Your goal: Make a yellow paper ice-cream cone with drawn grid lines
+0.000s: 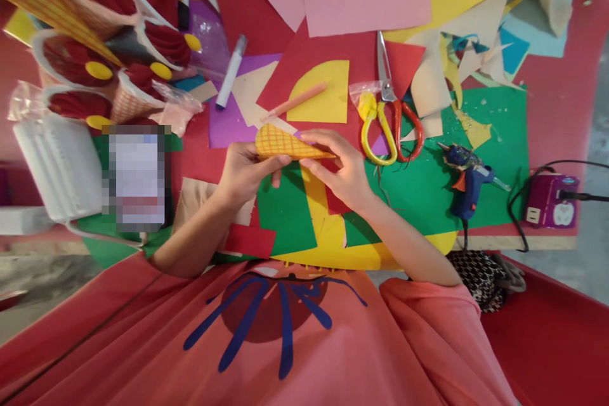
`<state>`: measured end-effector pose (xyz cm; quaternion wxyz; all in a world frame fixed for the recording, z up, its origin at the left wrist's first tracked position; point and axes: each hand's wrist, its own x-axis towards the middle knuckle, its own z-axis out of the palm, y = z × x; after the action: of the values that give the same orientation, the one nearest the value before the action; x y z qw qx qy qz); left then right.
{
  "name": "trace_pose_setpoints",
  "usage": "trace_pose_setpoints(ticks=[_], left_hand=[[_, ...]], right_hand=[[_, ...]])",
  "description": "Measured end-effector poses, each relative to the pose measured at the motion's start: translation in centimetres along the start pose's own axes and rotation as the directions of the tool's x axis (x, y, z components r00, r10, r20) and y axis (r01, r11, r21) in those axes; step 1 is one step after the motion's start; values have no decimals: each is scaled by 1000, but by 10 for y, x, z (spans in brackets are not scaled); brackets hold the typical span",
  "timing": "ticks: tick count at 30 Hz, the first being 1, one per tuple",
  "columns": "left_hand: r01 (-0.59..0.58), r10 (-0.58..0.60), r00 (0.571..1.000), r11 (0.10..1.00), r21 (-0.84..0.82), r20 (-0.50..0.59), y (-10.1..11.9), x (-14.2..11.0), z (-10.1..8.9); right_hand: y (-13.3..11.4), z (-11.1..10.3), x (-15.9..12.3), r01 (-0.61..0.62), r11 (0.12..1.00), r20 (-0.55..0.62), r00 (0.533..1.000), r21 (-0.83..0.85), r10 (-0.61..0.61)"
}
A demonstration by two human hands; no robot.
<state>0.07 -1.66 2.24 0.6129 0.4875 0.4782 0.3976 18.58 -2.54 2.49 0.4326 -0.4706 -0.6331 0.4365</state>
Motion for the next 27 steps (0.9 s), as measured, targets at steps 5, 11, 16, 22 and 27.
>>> trace_pose_setpoints(ticks=[5, 11, 16, 22, 27], left_hand=[[-49, 52, 993, 998, 34, -104, 3, -1, 3], [-83, 82, 994, 997, -2, -73, 3, -2, 7], [-32, 27, 994, 998, -45, -102, -6, 1, 2], [48, -61, 995, 985, -168, -75, -4, 6, -2], [105, -111, 994, 975, -197, -21, -2, 7, -4]], right_hand=[[2, 0, -1, -119, 991, -58, 991, 53, 122], [2, 2, -2, -108, 990, -63, 992, 86, 113], [1, -4, 0, -87, 991, -88, 991, 103, 96], [2, -10, -1, -18, 1000, -100, 995, -24, 16], [-1, -10, -3, 26, 1000, -91, 996, -16, -28]])
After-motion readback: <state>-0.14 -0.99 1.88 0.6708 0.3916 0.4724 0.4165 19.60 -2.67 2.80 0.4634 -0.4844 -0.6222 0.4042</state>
